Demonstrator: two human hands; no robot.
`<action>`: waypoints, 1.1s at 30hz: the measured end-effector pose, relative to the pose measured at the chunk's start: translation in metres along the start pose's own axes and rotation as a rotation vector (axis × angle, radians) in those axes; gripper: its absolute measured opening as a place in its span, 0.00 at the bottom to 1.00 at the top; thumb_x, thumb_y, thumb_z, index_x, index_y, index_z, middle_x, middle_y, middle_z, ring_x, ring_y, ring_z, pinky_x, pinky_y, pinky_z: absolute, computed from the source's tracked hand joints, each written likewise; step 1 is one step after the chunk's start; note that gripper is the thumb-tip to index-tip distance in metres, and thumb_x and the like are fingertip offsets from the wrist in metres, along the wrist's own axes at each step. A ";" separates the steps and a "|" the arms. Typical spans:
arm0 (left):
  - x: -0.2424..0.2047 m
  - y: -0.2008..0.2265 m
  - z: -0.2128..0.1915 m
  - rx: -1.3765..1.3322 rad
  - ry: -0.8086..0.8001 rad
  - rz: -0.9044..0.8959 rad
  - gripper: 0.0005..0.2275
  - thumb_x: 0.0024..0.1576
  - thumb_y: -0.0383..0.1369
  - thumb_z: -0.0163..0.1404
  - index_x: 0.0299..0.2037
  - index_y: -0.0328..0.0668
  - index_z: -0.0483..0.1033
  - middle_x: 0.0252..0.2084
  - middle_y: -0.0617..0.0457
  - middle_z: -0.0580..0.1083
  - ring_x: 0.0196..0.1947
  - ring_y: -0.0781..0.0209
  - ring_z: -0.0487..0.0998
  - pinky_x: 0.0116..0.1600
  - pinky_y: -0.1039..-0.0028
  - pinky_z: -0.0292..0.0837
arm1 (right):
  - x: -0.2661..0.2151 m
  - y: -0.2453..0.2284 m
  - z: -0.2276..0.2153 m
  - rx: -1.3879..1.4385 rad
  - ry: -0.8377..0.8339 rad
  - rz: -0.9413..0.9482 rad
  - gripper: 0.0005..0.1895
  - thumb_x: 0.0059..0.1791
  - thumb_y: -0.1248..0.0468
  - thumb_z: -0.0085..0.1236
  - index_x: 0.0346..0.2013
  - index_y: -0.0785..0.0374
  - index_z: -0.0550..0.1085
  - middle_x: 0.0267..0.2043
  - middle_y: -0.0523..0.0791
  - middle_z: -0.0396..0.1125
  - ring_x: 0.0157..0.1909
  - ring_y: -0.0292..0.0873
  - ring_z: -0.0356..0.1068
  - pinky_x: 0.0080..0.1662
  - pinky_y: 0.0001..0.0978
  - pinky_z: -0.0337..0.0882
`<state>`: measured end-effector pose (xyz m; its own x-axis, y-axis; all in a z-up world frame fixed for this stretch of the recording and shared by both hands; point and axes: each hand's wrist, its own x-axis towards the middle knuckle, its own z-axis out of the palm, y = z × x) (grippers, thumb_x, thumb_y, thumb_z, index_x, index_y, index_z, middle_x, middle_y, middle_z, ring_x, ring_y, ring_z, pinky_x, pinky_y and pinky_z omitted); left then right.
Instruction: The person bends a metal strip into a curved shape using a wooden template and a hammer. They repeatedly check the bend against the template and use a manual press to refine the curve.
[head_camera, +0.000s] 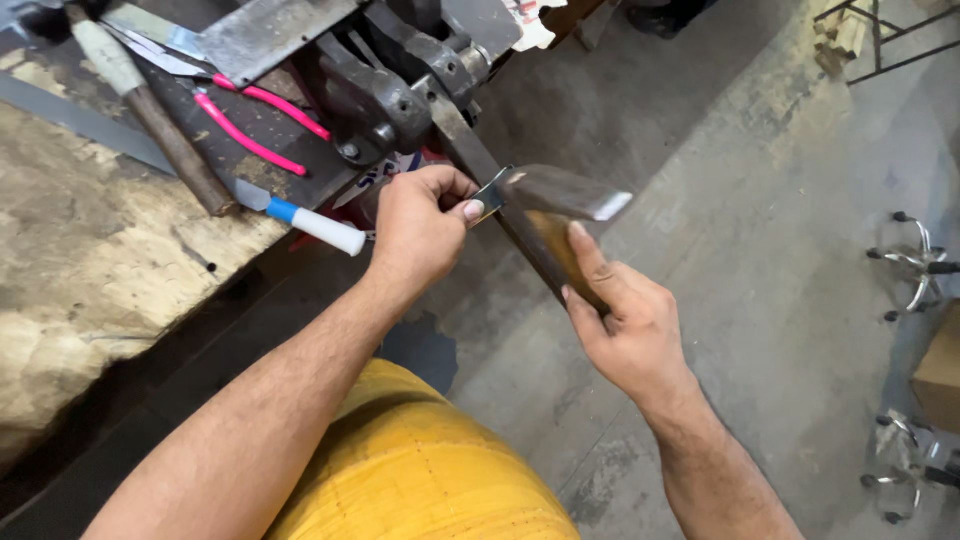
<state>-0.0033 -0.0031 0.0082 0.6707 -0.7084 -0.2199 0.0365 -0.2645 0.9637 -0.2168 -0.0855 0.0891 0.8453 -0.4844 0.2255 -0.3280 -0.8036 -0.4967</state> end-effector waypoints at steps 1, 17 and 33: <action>-0.001 0.000 0.000 -0.016 -0.003 0.007 0.04 0.53 0.26 0.61 0.35 0.36 0.82 0.26 0.53 0.80 0.25 0.71 0.75 0.33 0.74 0.71 | -0.002 0.000 -0.002 0.038 0.007 0.002 0.37 0.47 0.74 0.63 0.70 0.57 0.67 0.32 0.47 0.69 0.31 0.37 0.68 0.41 0.27 0.71; -0.253 0.022 -0.260 0.600 0.406 0.155 0.23 0.51 0.25 0.54 0.60 0.35 0.73 0.40 0.43 0.73 0.44 0.43 0.72 0.50 0.62 0.67 | 0.022 -0.102 0.148 0.430 -0.449 -0.125 0.39 0.45 0.69 0.64 0.71 0.58 0.64 0.37 0.46 0.73 0.35 0.32 0.70 0.39 0.27 0.72; -0.456 -0.171 -0.604 1.117 0.936 0.072 0.11 0.51 0.24 0.53 0.41 0.45 0.85 0.35 0.52 0.79 0.39 0.51 0.79 0.44 0.63 0.74 | 0.080 -0.341 0.247 0.298 -0.130 -0.309 0.18 0.53 0.69 0.64 0.57 0.71 0.76 0.51 0.50 0.71 0.49 0.42 0.73 0.51 0.27 0.73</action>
<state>0.1321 0.7601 0.0350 0.8890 -0.1816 0.4203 -0.3077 -0.9167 0.2550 0.0672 0.2353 0.0694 0.9368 -0.1742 0.3035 0.0683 -0.7596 -0.6467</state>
